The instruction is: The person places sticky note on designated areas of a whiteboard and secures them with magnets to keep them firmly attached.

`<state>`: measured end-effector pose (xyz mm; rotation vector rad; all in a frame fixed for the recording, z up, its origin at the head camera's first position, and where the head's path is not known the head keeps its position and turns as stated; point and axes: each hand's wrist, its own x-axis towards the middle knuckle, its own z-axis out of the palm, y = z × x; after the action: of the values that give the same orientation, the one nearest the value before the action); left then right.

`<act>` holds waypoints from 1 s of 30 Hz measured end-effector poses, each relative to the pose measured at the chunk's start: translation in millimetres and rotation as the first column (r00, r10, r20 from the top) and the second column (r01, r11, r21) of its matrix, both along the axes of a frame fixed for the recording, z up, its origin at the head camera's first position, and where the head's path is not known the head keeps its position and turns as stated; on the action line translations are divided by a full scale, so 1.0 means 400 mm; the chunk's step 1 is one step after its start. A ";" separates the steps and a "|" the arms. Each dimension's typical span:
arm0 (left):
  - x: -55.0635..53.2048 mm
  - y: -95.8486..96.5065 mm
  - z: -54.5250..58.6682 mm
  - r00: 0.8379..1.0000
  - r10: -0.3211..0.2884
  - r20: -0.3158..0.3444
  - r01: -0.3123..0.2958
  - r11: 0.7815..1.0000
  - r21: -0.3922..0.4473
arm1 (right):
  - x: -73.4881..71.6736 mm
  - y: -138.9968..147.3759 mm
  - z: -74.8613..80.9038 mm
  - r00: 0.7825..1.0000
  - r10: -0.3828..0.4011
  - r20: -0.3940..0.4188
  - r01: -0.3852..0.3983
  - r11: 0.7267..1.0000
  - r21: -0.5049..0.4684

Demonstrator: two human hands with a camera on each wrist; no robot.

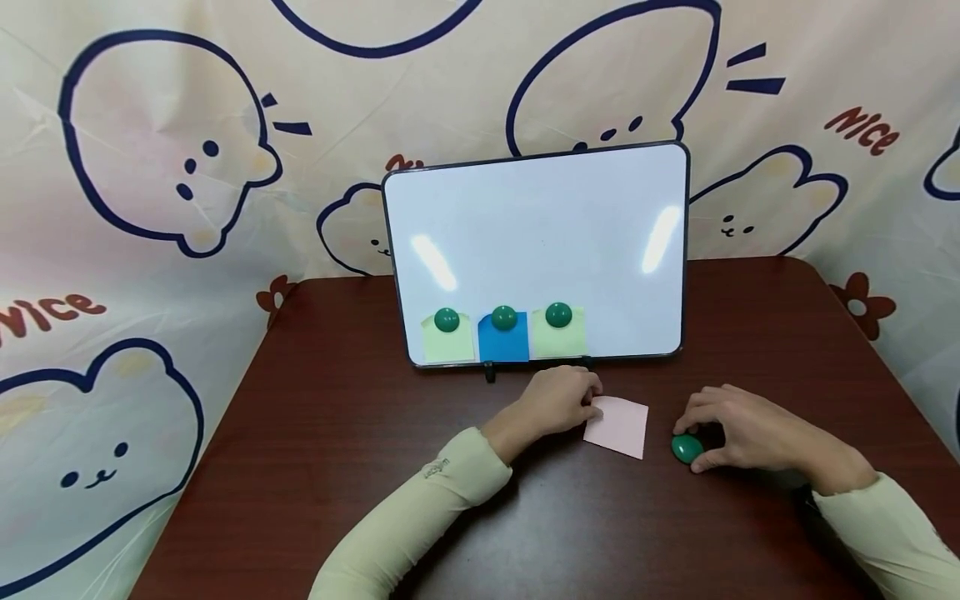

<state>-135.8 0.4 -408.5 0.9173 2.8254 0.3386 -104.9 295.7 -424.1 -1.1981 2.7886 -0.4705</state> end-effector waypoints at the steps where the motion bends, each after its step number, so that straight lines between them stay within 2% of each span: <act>1: 0.000 0.003 -0.002 1.000 -0.011 -0.012 0.011 1.000 -0.021 | 0.000 -0.001 0.001 1.000 -0.002 -0.005 0.002 1.000 0.002; 5: -0.002 0.010 -0.007 0.997 -0.043 -0.059 0.040 0.998 -0.055 | 0.001 -0.006 0.003 0.999 -0.015 -0.033 0.015 1.000 -0.001; 12: 0.000 0.009 -0.010 0.994 -0.050 -0.102 0.049 0.999 -0.011 | 0.000 -0.008 0.002 0.996 -0.026 -0.088 0.023 0.999 -0.035; 17: -0.001 0.003 -0.007 0.994 -0.009 -0.109 0.013 0.999 0.033 | -0.001 -0.009 -0.001 0.991 -0.035 -0.129 0.027 0.997 -0.066; 30: -0.006 -0.018 -0.003 0.992 0.095 -0.085 -0.081 0.985 0.155 | -0.001 -0.022 0.002 0.993 -0.106 -0.052 0.104 0.994 -0.037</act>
<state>-138.3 -6.6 -409.7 0.8576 2.9652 0.5423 -105.1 287.0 -423.2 -1.0907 2.9121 -0.5023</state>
